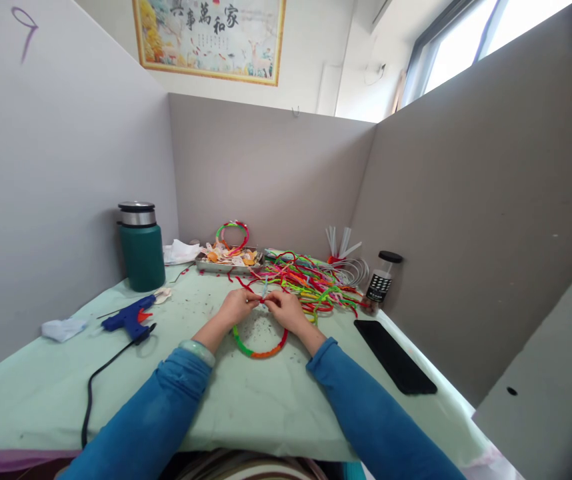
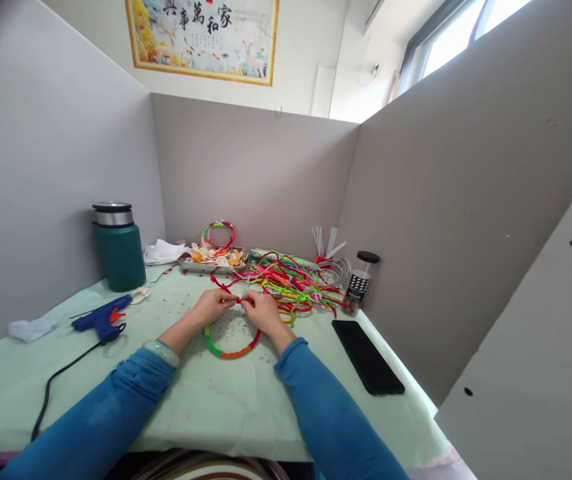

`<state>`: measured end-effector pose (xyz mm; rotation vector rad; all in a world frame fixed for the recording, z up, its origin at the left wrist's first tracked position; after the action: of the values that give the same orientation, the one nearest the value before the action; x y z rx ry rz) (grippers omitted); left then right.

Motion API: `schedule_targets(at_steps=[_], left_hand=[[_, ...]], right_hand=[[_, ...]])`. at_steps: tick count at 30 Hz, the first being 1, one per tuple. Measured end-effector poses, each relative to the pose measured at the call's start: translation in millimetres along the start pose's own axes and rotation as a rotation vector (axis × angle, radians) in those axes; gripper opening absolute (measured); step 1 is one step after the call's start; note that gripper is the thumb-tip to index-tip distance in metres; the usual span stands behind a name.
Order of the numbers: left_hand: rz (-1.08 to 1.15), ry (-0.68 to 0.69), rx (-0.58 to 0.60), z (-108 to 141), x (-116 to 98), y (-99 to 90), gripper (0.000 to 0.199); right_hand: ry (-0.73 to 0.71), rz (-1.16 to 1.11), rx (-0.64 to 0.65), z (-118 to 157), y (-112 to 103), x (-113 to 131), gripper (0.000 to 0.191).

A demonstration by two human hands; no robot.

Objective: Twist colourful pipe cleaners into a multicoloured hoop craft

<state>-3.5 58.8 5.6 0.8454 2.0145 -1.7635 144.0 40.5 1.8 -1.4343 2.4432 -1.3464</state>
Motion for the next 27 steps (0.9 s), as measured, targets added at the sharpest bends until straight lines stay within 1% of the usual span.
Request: schedule_targets(at_steps=[5,10,14,18,23,27], left_hand=[[-0.038,0.039,-0.017,1.8,0.9,1.5,0.021],[-0.124,0.116,-0.045,4.6,-3.1,0.3,0.026],[-0.125,0.148,-0.031,4.2,-3.9,0.8,0.026],[-0.063,0.095,-0.027,3.2,-2.5,-0.8,0.025],[0.102,-0.038,0.083,4.8,-2.4,-0.6,0.027],[0.295,-0.143,0.152,8.0,-2.1,0.5,0.029]], right_hand=[[-0.001,0.006,-0.008,0.5,-1.4,1.3,0.013],[-0.013,0.006,-0.015,0.2,-2.6,2.5,0.012],[-0.007,-0.001,-0.004,0.3,-2.4,3.4,0.012],[-0.018,-0.011,-0.003,0.6,-2.1,4.6,0.012],[-0.031,-0.024,-0.007,0.6,-2.1,5.0,0.012],[-0.052,-0.029,-0.015,0.3,-2.9,6.0,0.012]])
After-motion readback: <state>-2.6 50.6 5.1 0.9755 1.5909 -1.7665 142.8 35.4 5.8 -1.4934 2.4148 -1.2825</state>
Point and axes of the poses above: each hand's wrist, its own z-axis away from the middle knuckle, its own y-axis out of the palm, x = y × z, the point moved 5 cm from there along -z, towards the middle knuckle, and after that the axes turned 11 degrees about -y, right-handed, at the moved point
